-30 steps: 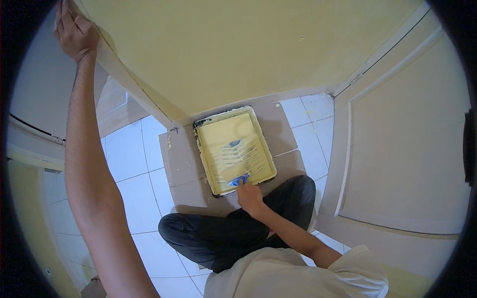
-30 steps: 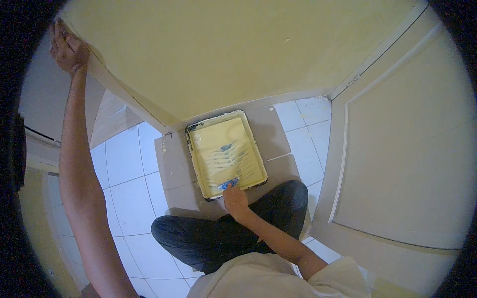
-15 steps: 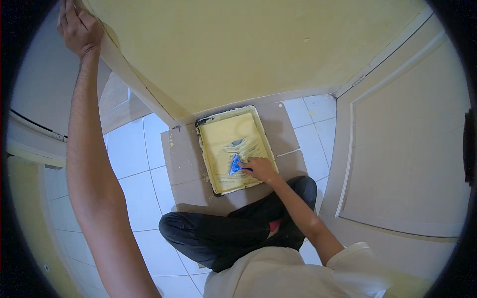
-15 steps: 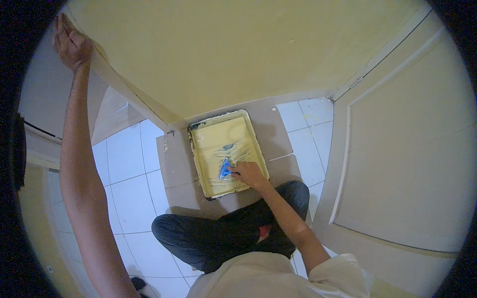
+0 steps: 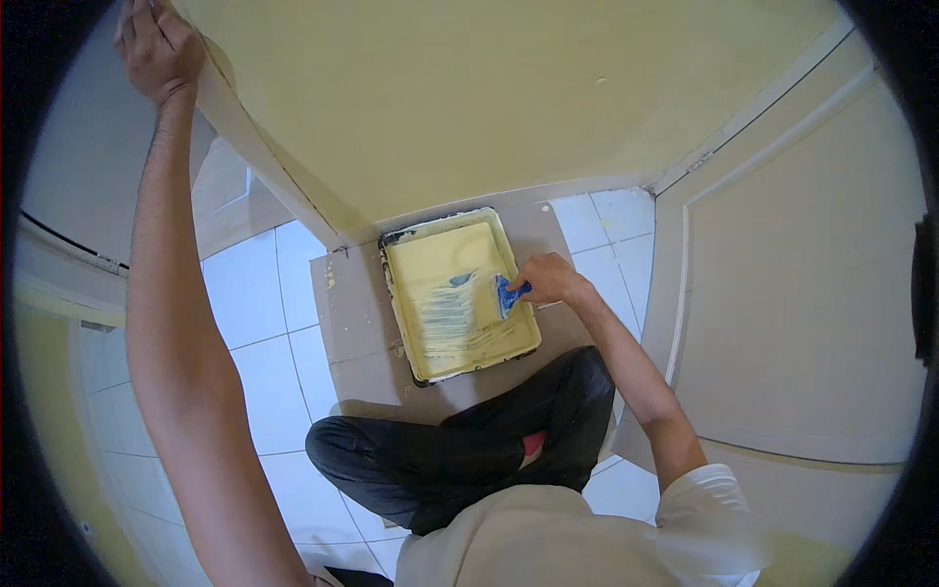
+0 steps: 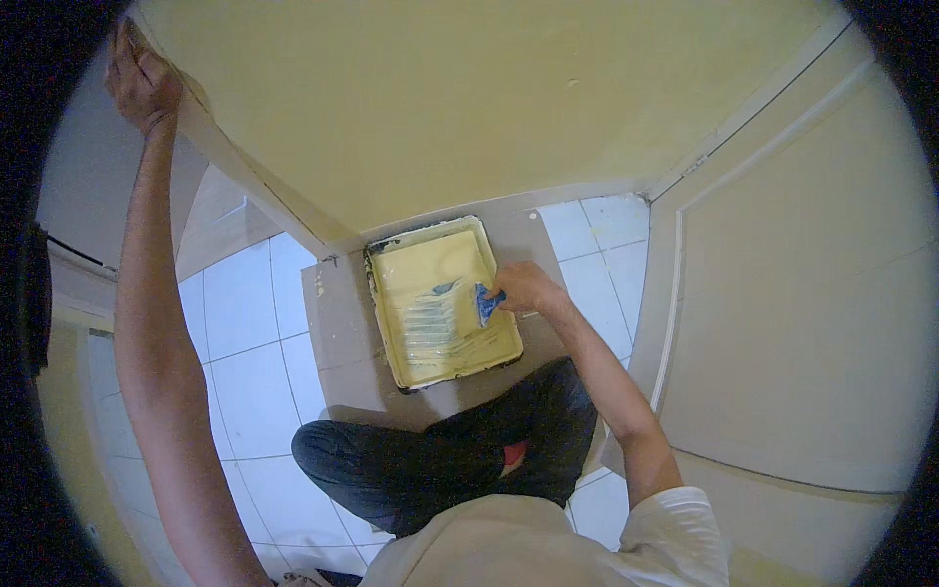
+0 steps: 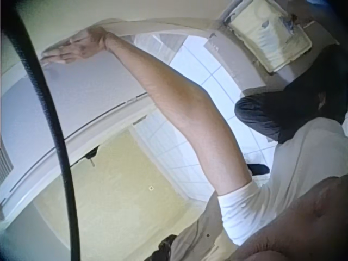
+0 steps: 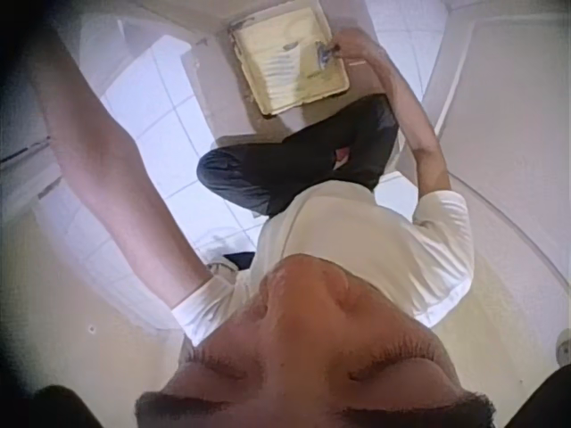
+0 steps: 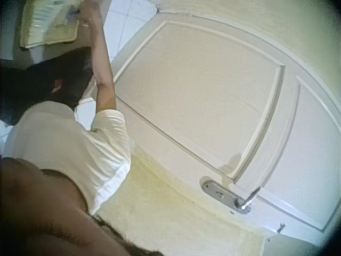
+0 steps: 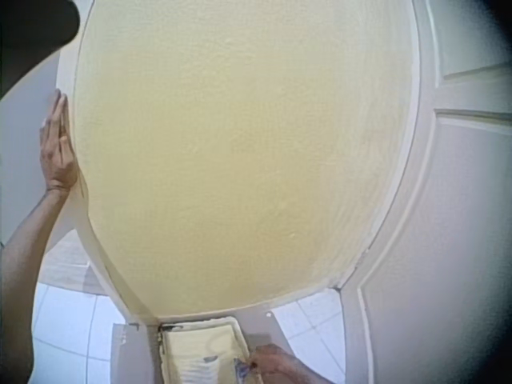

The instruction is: The person paints a wall using a brush, dipping the brush into a paint tray on the floor between strokes.

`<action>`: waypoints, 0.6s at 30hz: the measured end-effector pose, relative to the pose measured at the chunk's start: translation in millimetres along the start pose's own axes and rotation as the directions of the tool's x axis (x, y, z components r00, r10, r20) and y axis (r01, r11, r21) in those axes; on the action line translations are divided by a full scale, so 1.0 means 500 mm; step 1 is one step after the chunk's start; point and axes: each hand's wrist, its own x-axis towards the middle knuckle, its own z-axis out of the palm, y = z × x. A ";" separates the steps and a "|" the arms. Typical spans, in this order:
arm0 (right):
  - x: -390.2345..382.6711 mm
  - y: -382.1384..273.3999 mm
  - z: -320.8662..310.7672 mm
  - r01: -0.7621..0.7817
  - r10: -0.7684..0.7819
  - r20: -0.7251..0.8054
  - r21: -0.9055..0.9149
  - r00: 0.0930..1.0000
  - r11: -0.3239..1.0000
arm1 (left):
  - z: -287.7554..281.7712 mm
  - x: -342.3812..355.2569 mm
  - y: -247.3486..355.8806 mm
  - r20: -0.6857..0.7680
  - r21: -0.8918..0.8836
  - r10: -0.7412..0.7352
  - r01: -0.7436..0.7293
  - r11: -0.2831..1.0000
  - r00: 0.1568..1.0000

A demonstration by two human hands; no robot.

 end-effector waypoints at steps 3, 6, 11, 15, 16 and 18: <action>0.016 -0.010 0.015 0.016 -0.003 -0.119 0.110 0.993 0.994 | 0.015 -0.011 0.010 -0.020 -0.021 0.017 -0.018 1.000 1.000; 0.062 -0.038 0.064 0.040 -0.004 -0.151 0.234 0.988 0.971 | -0.004 0.012 -0.001 -0.003 0.011 0.045 -0.045 0.999 0.999; 0.067 -0.077 0.139 -0.039 0.055 -0.062 0.233 0.997 0.972 | 0.010 0.001 0.000 0.003 0.016 0.024 -0.024 1.000 1.000; 0.039 -0.045 0.150 -0.077 0.074 0.020 0.268 0.997 0.960 | 0.015 -0.007 0.001 0.004 -0.049 0.019 -0.019 0.999 1.000; 0.033 -0.034 0.137 -0.032 0.020 0.047 0.272 0.999 0.962 | 0.007 -0.006 -0.005 0.017 -0.021 0.006 -0.006 1.000 1.000; 0.022 0.008 0.124 -0.034 0.029 0.026 0.219 0.999 0.975 | 0.008 -0.005 0.003 0.024 -0.007 -0.012 0.012 1.000 1.000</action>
